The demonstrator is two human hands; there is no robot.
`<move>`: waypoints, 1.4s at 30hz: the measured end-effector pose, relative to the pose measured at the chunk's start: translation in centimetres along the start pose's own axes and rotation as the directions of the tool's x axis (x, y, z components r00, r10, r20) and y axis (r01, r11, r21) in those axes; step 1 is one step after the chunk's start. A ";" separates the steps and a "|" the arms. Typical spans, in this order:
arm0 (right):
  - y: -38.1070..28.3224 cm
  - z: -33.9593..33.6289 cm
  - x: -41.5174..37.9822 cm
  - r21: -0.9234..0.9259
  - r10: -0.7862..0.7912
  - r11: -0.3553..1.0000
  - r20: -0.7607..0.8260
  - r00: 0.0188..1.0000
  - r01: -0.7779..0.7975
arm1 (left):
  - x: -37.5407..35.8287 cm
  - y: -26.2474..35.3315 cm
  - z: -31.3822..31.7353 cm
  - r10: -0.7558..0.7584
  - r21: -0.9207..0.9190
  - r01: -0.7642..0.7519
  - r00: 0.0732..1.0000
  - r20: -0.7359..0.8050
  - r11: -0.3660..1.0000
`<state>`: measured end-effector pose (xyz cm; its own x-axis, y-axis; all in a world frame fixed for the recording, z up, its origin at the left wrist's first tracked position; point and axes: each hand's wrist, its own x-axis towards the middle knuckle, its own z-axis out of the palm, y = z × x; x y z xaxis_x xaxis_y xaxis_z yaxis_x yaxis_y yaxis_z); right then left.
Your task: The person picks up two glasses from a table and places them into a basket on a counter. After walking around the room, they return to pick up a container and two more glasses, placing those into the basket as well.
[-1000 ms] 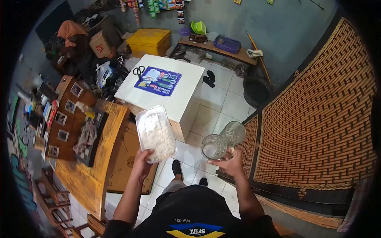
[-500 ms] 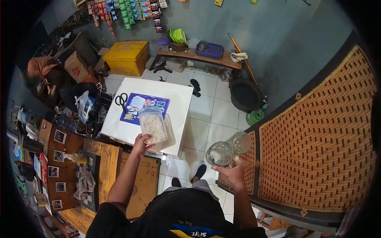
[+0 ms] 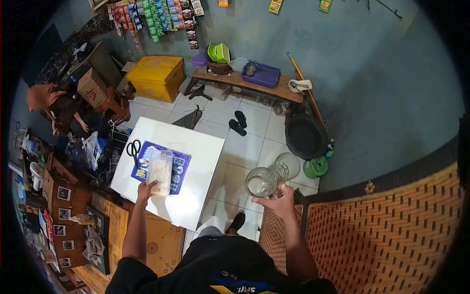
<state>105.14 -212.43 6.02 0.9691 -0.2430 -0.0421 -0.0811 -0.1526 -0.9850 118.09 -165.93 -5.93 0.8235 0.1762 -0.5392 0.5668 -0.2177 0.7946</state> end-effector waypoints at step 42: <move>3.0 -18.4 48.9 -0.003 -0.119 0.992 0.258 0.959 0.124 | 12.4 44.8 48.9 0.573 -0.127 -0.724 0.413 0.708 0.678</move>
<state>148.05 -242.41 4.04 0.9989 0.0324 0.0337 0.0391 -0.1841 -0.9821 154.84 -220.43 9.35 0.6806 -0.7318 0.0353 -0.2143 -0.1528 0.9647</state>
